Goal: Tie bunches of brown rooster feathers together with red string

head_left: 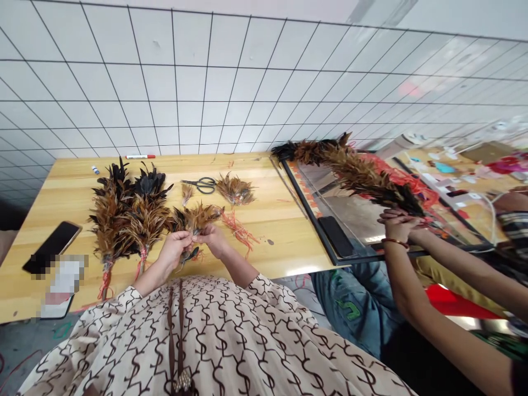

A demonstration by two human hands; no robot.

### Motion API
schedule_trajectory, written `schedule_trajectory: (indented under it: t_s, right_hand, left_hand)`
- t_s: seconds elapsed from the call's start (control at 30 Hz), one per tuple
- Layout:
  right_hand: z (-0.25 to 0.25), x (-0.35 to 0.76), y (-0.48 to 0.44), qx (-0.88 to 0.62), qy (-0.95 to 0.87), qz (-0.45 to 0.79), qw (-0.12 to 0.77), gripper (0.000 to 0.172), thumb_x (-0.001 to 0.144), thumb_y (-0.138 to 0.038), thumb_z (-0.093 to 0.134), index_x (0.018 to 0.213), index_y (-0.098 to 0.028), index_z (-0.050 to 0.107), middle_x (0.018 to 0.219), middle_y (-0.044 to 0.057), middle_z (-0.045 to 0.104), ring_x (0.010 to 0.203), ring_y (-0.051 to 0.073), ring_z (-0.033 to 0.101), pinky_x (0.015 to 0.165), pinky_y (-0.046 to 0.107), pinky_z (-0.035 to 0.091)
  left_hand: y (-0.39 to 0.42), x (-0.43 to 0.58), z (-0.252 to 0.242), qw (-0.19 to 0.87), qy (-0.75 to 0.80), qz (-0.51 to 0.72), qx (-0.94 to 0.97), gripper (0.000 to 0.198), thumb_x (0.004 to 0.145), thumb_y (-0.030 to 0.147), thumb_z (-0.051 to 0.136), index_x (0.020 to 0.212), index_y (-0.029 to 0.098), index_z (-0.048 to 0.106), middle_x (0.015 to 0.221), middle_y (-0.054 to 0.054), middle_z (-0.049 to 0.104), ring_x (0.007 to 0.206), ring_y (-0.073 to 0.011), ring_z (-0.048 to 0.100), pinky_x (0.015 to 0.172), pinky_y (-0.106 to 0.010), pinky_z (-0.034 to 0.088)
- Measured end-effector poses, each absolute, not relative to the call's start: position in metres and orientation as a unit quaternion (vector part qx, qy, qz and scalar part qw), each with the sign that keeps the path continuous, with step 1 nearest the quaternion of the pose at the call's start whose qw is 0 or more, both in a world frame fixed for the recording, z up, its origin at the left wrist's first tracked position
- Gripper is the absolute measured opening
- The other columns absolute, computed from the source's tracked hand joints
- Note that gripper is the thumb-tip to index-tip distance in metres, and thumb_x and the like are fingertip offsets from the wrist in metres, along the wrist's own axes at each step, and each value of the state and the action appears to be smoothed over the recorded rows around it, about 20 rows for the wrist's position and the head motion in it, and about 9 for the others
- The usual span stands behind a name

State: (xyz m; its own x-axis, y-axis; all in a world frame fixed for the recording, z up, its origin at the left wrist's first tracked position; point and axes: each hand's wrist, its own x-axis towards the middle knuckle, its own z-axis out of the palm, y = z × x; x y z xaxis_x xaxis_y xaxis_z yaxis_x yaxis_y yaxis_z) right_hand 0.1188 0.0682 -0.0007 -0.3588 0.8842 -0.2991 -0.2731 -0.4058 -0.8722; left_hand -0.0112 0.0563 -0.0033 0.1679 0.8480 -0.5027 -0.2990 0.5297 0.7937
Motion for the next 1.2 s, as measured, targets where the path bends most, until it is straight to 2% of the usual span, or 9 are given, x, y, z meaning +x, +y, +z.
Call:
schedule_trajectory:
  t_s: [0.2,0.3,0.4,0.5,0.63,0.73,0.83,1.0,1.2]
  right_hand:
    - [0.003,0.119,0.069,-0.434,-0.396,0.702,0.402,0.034,0.047,-0.041,0.081,0.053,-0.018,0.058,0.05,-0.003,0.054,0.052,0.01,0.045,0.055,0.026,0.038]
    - [-0.004,0.119,0.069,-0.459,-0.386,0.683,0.417,0.034,0.048,-0.042,0.08,0.055,-0.017,0.058,0.051,-0.003,0.052,0.052,0.009,0.041,0.054,0.025,0.035]
    - [-0.008,0.117,0.069,-0.475,-0.378,0.661,0.442,0.032,0.051,-0.042,0.079,0.057,-0.018,0.059,0.052,-0.003,0.052,0.053,0.01,0.042,0.054,0.025,0.035]
    - [-0.009,0.111,0.065,-0.475,-0.386,0.644,0.459,0.028,0.055,-0.042,0.077,0.063,-0.019,0.063,0.06,-0.001,0.059,0.061,0.013,0.05,0.06,0.027,0.041]
    - [-0.011,0.098,0.057,-0.459,-0.434,0.629,0.453,0.023,0.059,-0.039,0.074,0.069,-0.02,0.067,0.069,0.002,0.066,0.074,0.018,0.057,0.074,0.032,0.046]
    - [-0.013,0.093,0.054,-0.47,-0.459,0.607,0.446,0.019,0.061,-0.036,0.072,0.072,-0.021,0.069,0.076,0.002,0.069,0.08,0.02,0.059,0.081,0.034,0.046]
    - [-0.015,0.094,0.055,-0.474,-0.45,0.607,0.452,0.023,0.06,-0.04,0.073,0.072,-0.022,0.068,0.076,0.001,0.069,0.082,0.02,0.059,0.082,0.035,0.047]
    - [-0.014,0.1,0.058,-0.491,-0.402,0.611,0.474,0.028,0.057,-0.045,0.074,0.061,-0.019,0.062,0.063,0.0,0.061,0.07,0.016,0.054,0.074,0.031,0.046]
    - [-0.015,0.098,0.054,-0.474,-0.343,0.642,0.495,0.035,0.055,-0.043,0.074,0.051,-0.019,0.049,0.051,-0.003,0.044,0.056,0.011,0.042,0.058,0.027,0.037]
  left_hand:
    - [0.055,-0.016,-0.004,0.699,0.516,0.397,0.296,0.023,0.047,0.027,0.082,0.052,0.013,0.063,0.045,0.001,0.055,0.04,-0.0065,0.043,0.044,-0.021,0.034]
    - [0.054,-0.018,-0.003,0.707,0.516,0.399,0.274,0.022,0.049,0.026,0.081,0.054,0.014,0.064,0.048,0.0,0.058,0.043,-0.0084,0.048,0.048,-0.022,0.039]
    - [0.053,-0.017,-0.003,0.71,0.507,0.442,0.209,0.02,0.061,0.032,0.077,0.063,0.015,0.066,0.063,-0.004,0.066,0.057,-0.0115,0.058,0.06,-0.025,0.047]
    - [0.055,-0.014,-0.003,0.711,0.493,0.479,0.148,0.029,0.077,0.044,0.061,0.072,0.015,0.067,0.075,-0.007,0.069,0.071,-0.0134,0.062,0.072,-0.026,0.05]
    - [0.059,-0.009,-0.003,0.712,0.504,0.481,0.091,0.039,0.086,0.046,0.047,0.068,0.016,0.064,0.068,-0.004,0.066,0.058,-0.0099,0.057,0.062,-0.022,0.048]
    - [0.06,-0.007,-0.004,0.705,0.519,0.476,0.087,0.038,0.085,0.047,0.05,0.066,0.017,0.063,0.067,-0.003,0.065,0.054,-0.0091,0.054,0.055,-0.021,0.046]
    - [0.058,-0.006,-0.004,0.697,0.522,0.477,0.12,0.03,0.078,0.045,0.06,0.068,0.017,0.065,0.067,-0.002,0.066,0.057,-0.0093,0.056,0.059,-0.021,0.047]
    - [0.05,-0.012,0.003,0.632,0.531,0.482,0.293,0.008,0.067,0.025,0.071,0.07,0.018,0.07,0.071,0.0,0.069,0.071,-0.0114,0.06,0.075,-0.022,0.045]
    - [0.046,-0.015,0.008,0.558,0.568,0.429,0.426,0.011,0.063,0.012,0.066,0.067,0.02,0.072,0.061,0.002,0.066,0.066,-0.0155,0.057,0.07,-0.024,0.044]
